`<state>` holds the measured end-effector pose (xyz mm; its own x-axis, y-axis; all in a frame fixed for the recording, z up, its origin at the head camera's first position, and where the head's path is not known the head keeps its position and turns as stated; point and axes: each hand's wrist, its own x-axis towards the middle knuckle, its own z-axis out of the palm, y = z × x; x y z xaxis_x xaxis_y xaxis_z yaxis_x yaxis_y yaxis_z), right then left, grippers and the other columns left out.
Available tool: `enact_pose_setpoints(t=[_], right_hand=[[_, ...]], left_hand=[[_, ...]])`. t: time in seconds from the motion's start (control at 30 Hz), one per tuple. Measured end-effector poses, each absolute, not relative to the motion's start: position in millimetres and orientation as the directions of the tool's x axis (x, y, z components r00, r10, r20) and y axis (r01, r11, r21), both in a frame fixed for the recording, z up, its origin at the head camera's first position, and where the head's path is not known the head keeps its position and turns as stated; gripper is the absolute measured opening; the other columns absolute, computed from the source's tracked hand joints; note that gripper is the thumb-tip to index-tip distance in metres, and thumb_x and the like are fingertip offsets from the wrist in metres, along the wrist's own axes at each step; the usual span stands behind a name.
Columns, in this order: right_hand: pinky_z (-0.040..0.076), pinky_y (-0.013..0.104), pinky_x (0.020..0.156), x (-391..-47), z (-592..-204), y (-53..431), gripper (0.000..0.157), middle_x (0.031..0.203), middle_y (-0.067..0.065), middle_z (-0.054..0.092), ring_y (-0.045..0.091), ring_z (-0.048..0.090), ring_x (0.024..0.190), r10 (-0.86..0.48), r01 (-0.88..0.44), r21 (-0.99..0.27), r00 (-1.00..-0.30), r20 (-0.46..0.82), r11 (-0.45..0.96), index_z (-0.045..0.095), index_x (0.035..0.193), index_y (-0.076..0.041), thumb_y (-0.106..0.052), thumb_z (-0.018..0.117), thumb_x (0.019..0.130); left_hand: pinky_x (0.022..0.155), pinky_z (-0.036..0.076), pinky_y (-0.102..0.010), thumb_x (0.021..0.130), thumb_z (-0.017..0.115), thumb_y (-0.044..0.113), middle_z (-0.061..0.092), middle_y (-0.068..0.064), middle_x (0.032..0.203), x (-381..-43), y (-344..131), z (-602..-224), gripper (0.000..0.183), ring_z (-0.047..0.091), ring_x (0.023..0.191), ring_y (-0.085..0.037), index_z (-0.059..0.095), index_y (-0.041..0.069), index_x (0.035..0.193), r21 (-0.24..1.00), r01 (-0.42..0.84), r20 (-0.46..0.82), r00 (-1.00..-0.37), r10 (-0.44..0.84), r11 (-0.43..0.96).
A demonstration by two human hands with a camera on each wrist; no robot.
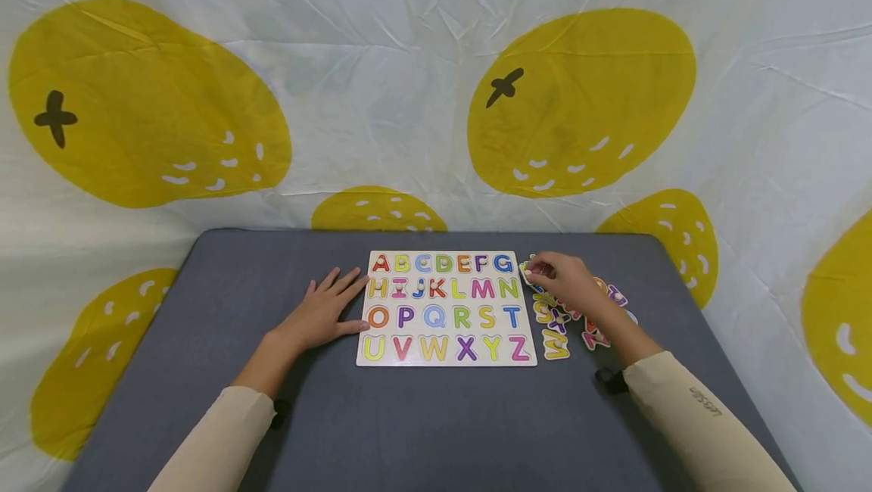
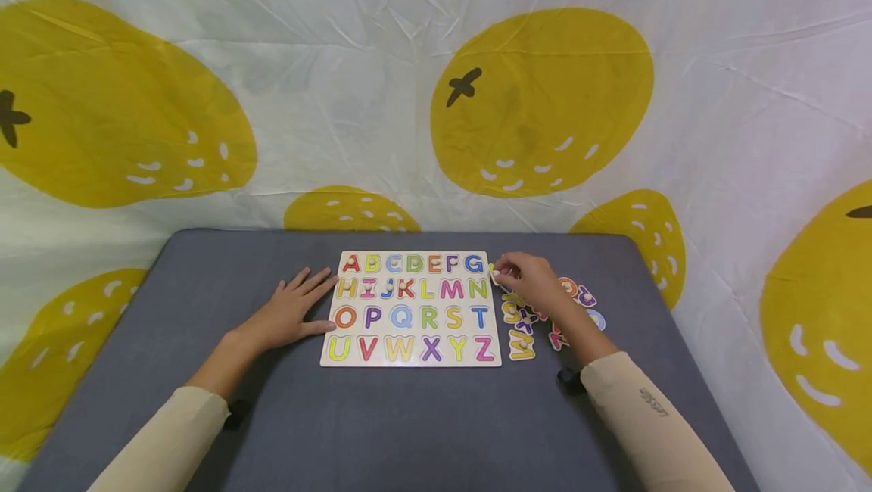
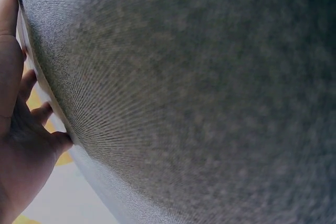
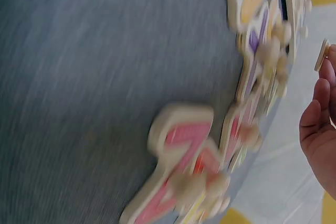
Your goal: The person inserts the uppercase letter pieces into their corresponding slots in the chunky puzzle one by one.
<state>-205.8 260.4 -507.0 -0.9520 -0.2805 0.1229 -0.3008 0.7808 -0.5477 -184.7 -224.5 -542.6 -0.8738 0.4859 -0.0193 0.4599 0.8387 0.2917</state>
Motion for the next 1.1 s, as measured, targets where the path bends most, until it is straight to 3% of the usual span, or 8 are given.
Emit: enact_pose_setpoints(t=[0.23,0.63,1.1], right_hand=[[0.055,0.032,0.076,-210,-513,228,0.012,0.092,-0.001,0.071,0.012,0.065,0.084,-0.349,-0.35,-0.58,-0.929,0.118,0.735,0.075,0.107,-0.011,-0.019,0.075,0.097],[0.051,0.026,0.07,-223,-519,174,0.007,0.081,-0.007,0.068,0.006,0.062,0.073,-0.448,-0.384,-0.593,-0.893,0.044,0.708,0.074,0.098,-0.014,-0.02,0.077,0.095],[0.049,0.024,0.07,-226,-519,142,0.006,0.082,-0.003,0.068,0.008,0.058,0.074,-0.464,-0.386,-0.564,-0.886,0.005,0.73,0.074,0.096,-0.012,-0.017,0.077,0.095]], left_hand=[[0.117,0.016,-0.078,0.09,0.07,0.063,0.025,-0.009,0.172,-185,-225,-543,0.095,0.016,0.158,-0.047,0.028,0.022,0.165,0.294,0.454,-0.025,-0.876,0.482,0.841],[0.116,0.016,-0.078,0.09,0.07,0.063,0.026,-0.01,0.171,-185,-224,-542,0.094,0.016,0.157,-0.047,0.029,0.022,0.165,0.3,0.455,-0.025,-0.875,0.484,0.838],[0.117,0.015,-0.078,0.09,0.07,0.063,0.026,-0.01,0.171,-184,-224,-541,0.095,0.016,0.157,-0.047,0.029,0.022,0.165,0.303,0.45,-0.026,-0.877,0.48,0.84]])
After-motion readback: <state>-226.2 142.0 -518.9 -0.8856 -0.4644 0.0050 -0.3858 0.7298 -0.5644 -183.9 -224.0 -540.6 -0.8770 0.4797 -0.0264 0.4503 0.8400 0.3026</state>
